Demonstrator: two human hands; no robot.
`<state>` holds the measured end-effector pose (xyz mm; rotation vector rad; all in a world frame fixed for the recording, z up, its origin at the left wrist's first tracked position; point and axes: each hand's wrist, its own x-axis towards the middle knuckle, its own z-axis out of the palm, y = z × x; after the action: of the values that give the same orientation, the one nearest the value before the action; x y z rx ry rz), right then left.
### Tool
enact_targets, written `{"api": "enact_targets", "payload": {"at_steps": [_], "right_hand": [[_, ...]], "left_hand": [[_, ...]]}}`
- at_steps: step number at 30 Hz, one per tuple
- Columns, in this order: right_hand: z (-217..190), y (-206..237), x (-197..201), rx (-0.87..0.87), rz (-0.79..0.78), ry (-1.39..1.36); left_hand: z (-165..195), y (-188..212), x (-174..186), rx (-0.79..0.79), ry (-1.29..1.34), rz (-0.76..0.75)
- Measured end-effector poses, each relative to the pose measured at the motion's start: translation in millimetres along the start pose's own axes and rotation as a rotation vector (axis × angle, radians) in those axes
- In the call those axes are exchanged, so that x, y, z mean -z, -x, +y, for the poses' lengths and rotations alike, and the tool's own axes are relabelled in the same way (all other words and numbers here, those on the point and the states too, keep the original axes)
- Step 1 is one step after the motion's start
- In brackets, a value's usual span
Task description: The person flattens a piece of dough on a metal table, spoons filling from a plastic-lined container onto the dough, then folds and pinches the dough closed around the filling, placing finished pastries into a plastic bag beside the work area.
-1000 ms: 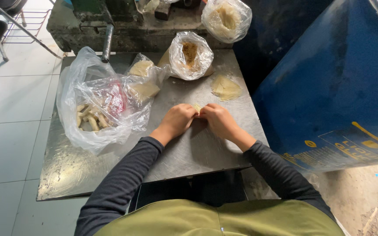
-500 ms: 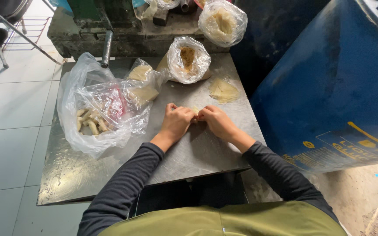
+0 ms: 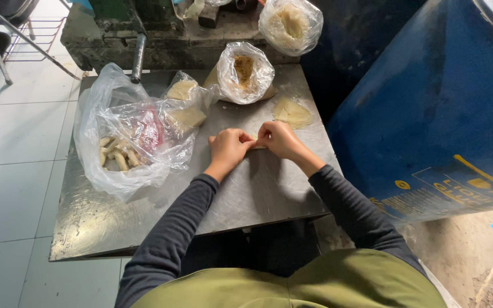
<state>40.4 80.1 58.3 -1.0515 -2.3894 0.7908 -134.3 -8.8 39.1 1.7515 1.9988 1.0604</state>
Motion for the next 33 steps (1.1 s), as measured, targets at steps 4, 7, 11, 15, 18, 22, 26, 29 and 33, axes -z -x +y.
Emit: {"api": "enact_targets", "payload": {"at_steps": [4,7,11,15,18,22,26,29,33], "right_hand": [[6.6,27.9,-8.8,0.28,0.13,0.014],[5.7,37.8,-6.4,0.338,0.176,0.045],[4.8,34.1,-11.7,0.335,0.306,0.161],[12.7,17.2,-27.8,-0.037,0.354,0.173],[18.7,4.4,-42.5,-0.11,0.441,0.209],[22.7,-11.2,-55.1,-0.068,0.504,0.291],[23.5,-32.0,-54.2,-0.044,0.529,0.342],[23.2,-46.7,-44.4,-0.072,0.497,0.349],[35.7,-48.0,-13.8,-0.131,0.548,0.218]], "left_hand": [[-13.4,15.3,-12.9,-0.416,-0.131,0.222],[-15.5,17.1,-19.9,-0.422,-0.211,0.179],[-4.7,18.1,-24.4,-0.201,-0.16,0.228],[8.1,14.2,-32.1,0.076,-0.153,0.244],[9.3,3.5,-44.4,0.175,-0.217,0.319],[2.0,-20.3,-59.9,0.152,-0.362,0.383],[3.7,-43.0,-59.5,0.14,-0.36,0.411],[5.9,-54.5,-48.0,0.157,-0.323,0.361],[-0.2,-44.9,-23.4,-0.017,-0.079,0.205]]}}
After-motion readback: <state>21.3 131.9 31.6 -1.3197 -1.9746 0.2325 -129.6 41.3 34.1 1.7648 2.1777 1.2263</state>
